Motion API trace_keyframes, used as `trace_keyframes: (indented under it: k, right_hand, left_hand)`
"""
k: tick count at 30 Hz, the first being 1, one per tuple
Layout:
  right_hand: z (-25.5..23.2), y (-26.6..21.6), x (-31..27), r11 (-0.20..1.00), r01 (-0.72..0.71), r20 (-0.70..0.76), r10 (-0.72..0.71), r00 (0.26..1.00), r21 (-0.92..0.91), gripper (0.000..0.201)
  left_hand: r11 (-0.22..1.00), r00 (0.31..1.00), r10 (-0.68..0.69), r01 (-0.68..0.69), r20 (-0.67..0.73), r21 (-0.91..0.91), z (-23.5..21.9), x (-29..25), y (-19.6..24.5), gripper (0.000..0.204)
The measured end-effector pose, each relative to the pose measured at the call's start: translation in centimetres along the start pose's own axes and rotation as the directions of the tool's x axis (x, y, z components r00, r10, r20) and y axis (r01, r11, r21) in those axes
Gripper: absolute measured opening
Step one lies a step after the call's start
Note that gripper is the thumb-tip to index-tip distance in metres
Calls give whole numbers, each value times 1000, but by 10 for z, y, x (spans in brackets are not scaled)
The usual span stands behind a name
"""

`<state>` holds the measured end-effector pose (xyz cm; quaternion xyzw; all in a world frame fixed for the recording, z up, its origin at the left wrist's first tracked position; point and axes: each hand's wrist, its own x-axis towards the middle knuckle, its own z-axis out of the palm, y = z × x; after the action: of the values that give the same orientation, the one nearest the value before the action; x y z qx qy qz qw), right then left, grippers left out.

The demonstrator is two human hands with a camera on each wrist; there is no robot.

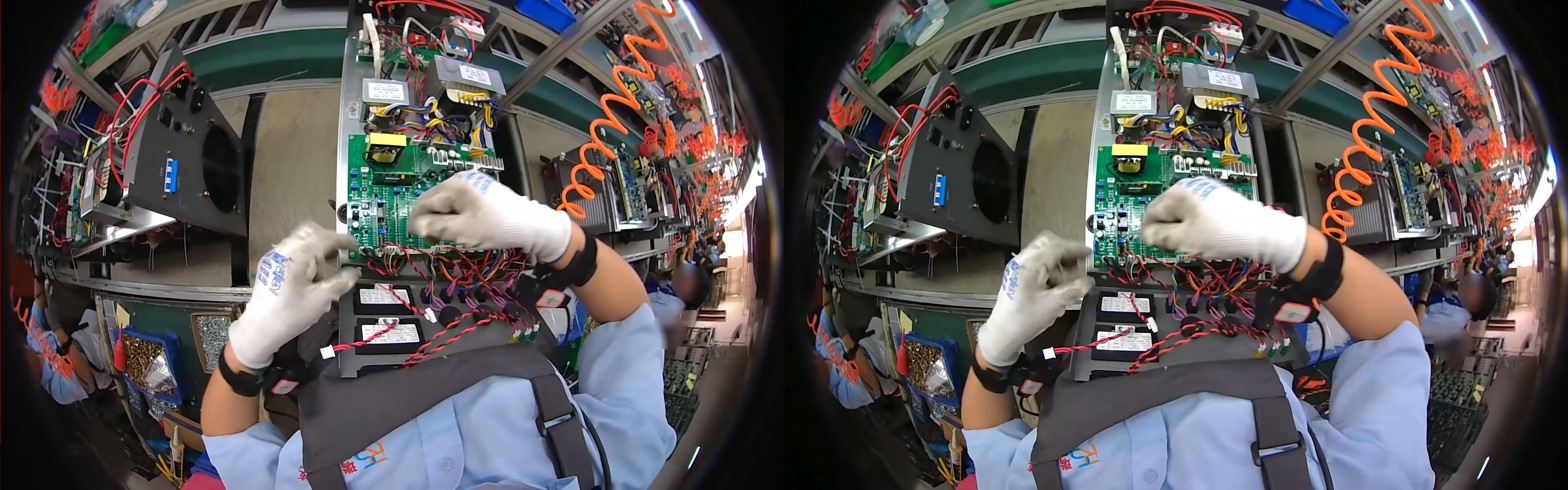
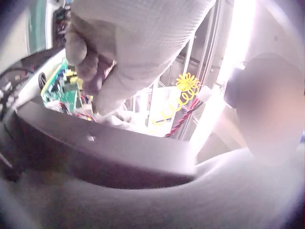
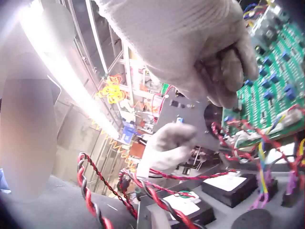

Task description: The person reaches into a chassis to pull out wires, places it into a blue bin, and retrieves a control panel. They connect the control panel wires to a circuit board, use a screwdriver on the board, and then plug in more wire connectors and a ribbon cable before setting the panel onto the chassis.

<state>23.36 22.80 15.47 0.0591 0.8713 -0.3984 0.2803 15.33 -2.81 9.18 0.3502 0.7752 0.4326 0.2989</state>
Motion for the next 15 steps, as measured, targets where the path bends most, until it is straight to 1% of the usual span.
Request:
trace_keyframes:
  k: [1, 2, 3, 4, 5, 6, 8, 9, 11, 12, 13, 14, 15]
  right_hand:
    - [1, 13, -4, 999, 42, -48, -43, 998, -33, 21]
    - [5, 27, -4, 994, 82, -95, -89, 992, -72, 20]
    - [9, 33, -3, 981, 148, -50, -155, 987, -123, 18]
    - [15, 38, -2, 962, 215, -3, -218, 976, -171, 18]
    - [22, 43, 1, 919, 338, 17, -341, 940, -201, 18]
    - [23, 43, 3, 919, 379, 129, -365, 922, -111, 18]
    - [35, 57, 4, 881, 470, 94, -474, 876, 59, 22]
    - [36, 60, 4, 904, 425, 54, -426, 903, 42, 24]
    - [37, 60, 3, 945, 328, -23, -327, 945, 17, 27]
    - [36, 56, 2, 957, 289, -11, -289, 957, 28, 28]
    - [35, 48, 1, 967, 250, 5, -251, 968, 37, 29]
    - [33, 44, 2, 976, 212, 24, -213, 977, 43, 29]
    - [35, 45, 3, 970, 244, 7, -244, 970, 19, 29]
  left_hand:
    - [1000, 982, 1, 3, 187, -21, -10, -2, 19, 30]
    - [994, 961, 102, -86, 256, -72, -3, 1, 19, 29]
    - [977, 927, 205, -173, 315, -127, 6, 4, 17, 29]
    - [949, 878, 307, -254, 367, -186, 12, 8, 15, 29]
    - [946, 855, 317, -253, 411, -202, 16, 12, 15, 26]
    - [958, 846, 283, -230, 451, -170, 15, 15, 15, 25]
    - [978, 821, 209, -183, 531, -100, 10, 20, 17, 23]
    - [986, 868, 165, -155, 469, -59, 9, 17, 23, 18]
    - [987, 873, -101, 26, 478, 161, 5, 19, 36, 18]
    - [956, 859, -232, 116, 456, 268, 4, 20, 38, 19]
    - [982, 906, -83, 3, 414, 191, 8, 21, 29, 19]
    - [978, 911, -56, -32, 409, 206, 9, 21, 25, 19]
    - [973, 915, -28, -67, 402, 220, 12, 22, 25, 19]
